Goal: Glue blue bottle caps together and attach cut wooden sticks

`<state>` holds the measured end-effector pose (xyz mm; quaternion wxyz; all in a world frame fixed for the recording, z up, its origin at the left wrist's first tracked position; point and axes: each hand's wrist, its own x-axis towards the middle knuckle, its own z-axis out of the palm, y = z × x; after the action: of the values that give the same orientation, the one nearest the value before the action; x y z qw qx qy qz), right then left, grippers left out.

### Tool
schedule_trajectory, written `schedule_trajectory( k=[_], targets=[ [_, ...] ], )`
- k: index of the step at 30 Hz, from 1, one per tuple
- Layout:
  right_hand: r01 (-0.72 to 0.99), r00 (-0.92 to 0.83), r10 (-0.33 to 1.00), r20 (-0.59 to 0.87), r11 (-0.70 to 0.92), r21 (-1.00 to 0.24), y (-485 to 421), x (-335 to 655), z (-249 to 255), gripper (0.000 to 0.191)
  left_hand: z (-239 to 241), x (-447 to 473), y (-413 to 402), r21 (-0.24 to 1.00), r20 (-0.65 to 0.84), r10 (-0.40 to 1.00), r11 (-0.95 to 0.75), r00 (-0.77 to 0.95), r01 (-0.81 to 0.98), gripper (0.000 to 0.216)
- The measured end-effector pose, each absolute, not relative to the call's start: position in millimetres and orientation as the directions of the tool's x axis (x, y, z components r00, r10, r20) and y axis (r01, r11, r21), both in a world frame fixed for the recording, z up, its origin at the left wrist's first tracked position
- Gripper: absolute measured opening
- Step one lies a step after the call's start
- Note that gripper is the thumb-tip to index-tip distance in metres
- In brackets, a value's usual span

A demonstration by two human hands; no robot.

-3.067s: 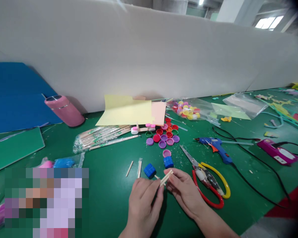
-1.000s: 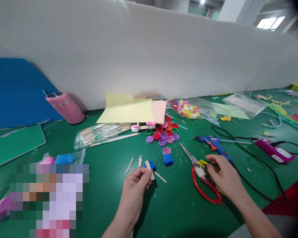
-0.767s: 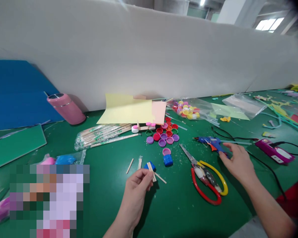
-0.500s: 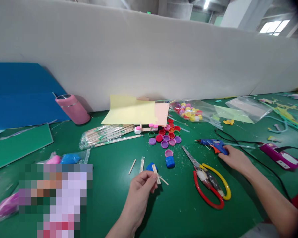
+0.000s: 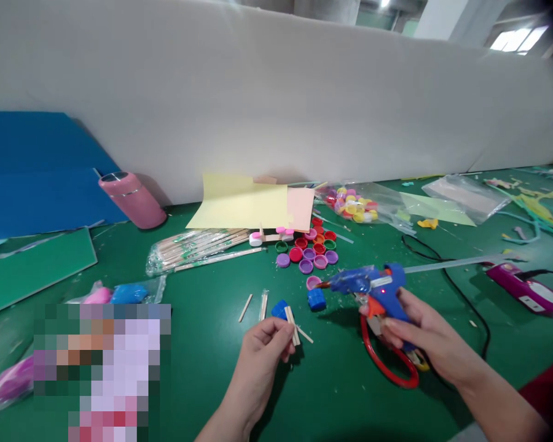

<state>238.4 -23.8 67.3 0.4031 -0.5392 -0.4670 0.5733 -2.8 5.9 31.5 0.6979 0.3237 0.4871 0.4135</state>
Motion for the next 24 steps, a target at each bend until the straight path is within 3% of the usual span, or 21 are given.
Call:
schedule_trajectory(
  k=[16, 24],
  targets=[
    [0.204, -0.084, 0.971, -0.225, -0.204, -0.957, -51, 213, 54, 0.038, 30, -3, 4, 0.811, -0.425, 0.875, 0.482, 0.232, -0.332, 0.019],
    [0.212, -0.108, 0.976, -0.191, -0.165, -0.963, -50, 207, 55, 0.015, 30, -4, 4, 0.813, -0.416, 0.875, 0.480, 0.247, -0.330, 0.019]
  ],
)
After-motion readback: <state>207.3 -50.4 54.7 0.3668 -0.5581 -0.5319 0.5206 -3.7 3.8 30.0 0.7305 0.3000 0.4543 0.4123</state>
